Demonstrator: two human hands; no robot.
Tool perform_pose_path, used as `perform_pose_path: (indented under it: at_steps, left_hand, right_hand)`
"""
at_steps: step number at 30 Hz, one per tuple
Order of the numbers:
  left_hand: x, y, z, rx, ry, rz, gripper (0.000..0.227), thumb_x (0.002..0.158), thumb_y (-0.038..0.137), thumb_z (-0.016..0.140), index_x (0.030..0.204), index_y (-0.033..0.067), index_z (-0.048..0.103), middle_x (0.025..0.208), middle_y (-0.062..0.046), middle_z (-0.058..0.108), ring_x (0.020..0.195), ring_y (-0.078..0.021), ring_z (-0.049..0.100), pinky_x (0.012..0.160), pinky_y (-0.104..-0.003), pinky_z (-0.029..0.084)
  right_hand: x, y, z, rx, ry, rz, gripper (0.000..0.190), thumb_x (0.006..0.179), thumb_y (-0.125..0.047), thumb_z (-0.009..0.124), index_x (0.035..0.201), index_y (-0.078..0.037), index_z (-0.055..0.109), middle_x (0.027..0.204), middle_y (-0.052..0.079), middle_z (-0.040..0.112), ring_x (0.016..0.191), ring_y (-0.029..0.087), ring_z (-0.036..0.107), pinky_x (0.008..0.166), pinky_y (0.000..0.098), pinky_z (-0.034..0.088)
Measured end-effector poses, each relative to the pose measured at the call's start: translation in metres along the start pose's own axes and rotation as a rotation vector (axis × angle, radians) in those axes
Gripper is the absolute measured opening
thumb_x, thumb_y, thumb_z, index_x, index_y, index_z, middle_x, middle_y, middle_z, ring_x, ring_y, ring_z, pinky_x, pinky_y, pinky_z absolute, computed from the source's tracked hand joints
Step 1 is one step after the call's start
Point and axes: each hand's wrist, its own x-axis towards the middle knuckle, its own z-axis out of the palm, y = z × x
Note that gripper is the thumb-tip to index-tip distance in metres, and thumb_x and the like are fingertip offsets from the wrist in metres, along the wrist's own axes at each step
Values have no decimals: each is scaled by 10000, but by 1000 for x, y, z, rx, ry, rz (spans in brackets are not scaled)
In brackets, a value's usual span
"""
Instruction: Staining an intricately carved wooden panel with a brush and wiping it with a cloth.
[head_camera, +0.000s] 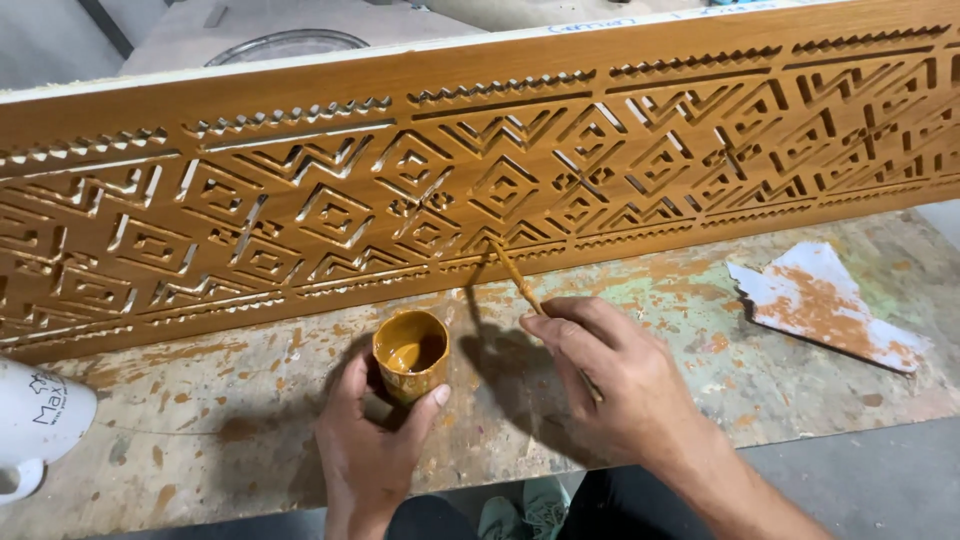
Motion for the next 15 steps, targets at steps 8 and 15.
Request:
perform_pose_path:
  at_steps: [8, 15]
  left_hand:
    - [1, -2, -1, -3, -6, -18, 562, 680, 231, 865, 1173, 29, 687, 1021, -107, 781, 918, -183, 762, 811, -334, 588]
    - [1, -5, -2, 16, 0, 8, 538, 682, 250, 867, 1146, 35, 700, 1012, -114, 783, 919, -192, 766, 825, -348, 582]
  right_hand:
    - [-3, -1, -1, -41, 5, -7, 331, 834, 13, 694, 1148, -88, 728, 1117, 116, 710, 956, 318, 725, 773, 398, 604]
    - [-8, -1, -24, 18, -10, 9, 329, 830, 24, 679, 1131, -98, 731, 1119, 109, 715, 947, 283, 738, 765, 364, 606]
